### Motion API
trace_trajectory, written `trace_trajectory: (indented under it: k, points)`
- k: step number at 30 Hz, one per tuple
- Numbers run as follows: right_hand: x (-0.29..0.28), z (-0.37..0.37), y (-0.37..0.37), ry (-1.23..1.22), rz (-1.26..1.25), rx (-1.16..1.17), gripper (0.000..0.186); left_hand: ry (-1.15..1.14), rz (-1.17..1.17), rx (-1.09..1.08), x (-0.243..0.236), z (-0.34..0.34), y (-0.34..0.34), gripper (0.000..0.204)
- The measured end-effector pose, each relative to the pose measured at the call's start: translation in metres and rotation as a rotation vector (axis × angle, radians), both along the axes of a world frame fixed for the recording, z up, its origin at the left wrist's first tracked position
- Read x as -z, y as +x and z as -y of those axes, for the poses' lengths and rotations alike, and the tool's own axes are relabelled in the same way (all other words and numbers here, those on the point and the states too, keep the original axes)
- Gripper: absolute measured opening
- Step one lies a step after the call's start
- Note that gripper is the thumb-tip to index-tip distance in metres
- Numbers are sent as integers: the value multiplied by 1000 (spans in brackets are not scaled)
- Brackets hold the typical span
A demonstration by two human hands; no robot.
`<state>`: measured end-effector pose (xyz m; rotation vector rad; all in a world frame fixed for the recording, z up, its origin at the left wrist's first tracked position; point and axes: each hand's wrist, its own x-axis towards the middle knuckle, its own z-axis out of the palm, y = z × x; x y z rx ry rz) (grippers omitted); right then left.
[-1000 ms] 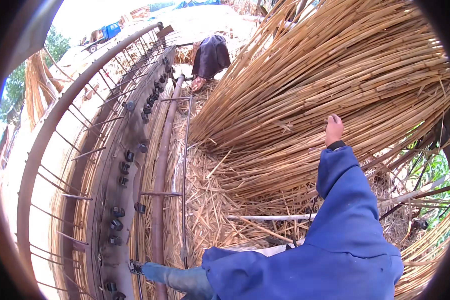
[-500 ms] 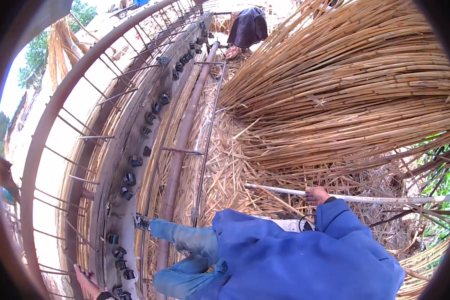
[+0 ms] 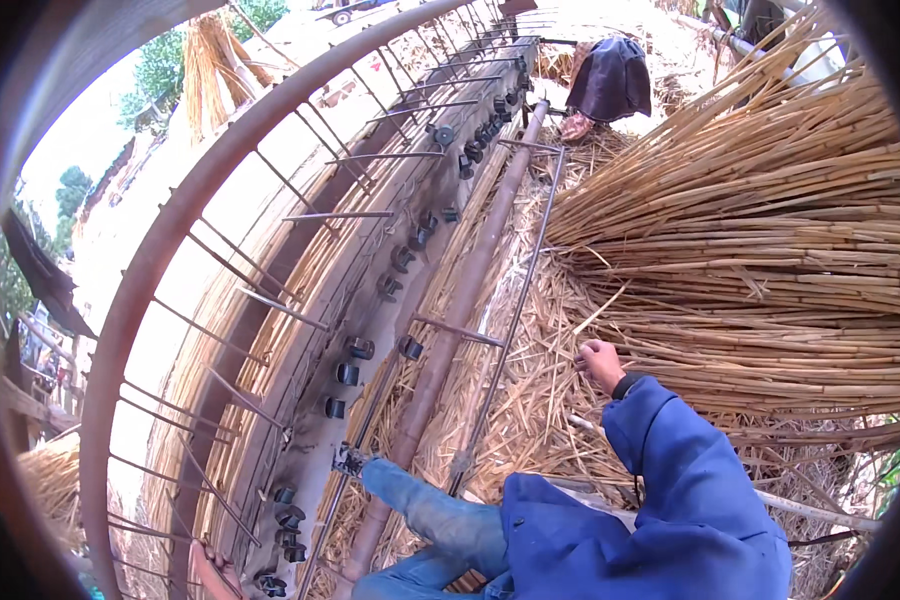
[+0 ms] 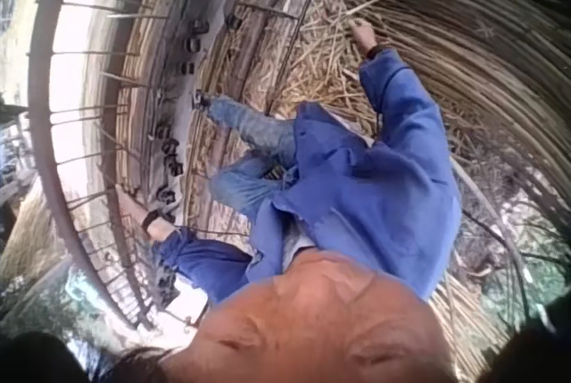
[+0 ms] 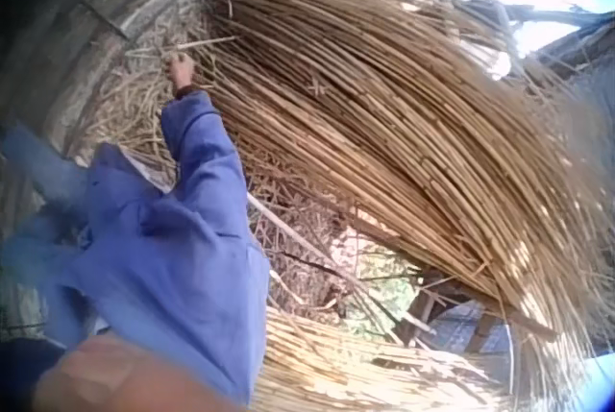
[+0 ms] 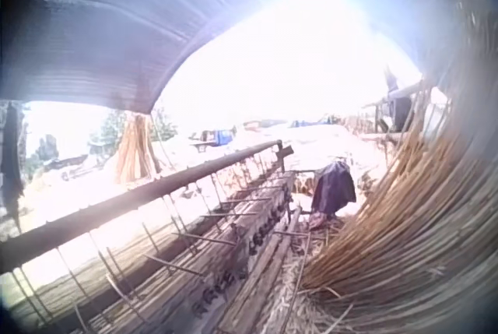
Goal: Using a machine to weave long reeds together into a mat.
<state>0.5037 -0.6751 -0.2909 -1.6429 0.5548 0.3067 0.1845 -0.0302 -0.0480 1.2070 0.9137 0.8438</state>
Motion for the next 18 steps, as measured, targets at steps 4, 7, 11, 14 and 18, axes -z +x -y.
trace_trajectory:
  k: [4,7,11,14,18]
  points:
    - [-31,-42,102,-96,400,-6,23,223,-394,-71,-18,27,3,44]
    - [-67,-64,183,-283,617,-13,21,11,-253,-8,-22,31,7,30]
    - [-118,-102,279,-357,743,10,20,-35,-152,-40,-16,23,14,34]
    - [-150,-136,342,-521,888,62,21,-42,-112,-238,-13,25,20,33]
    - [-169,-177,411,-482,839,-32,25,-51,-155,-172,-22,36,34,20]
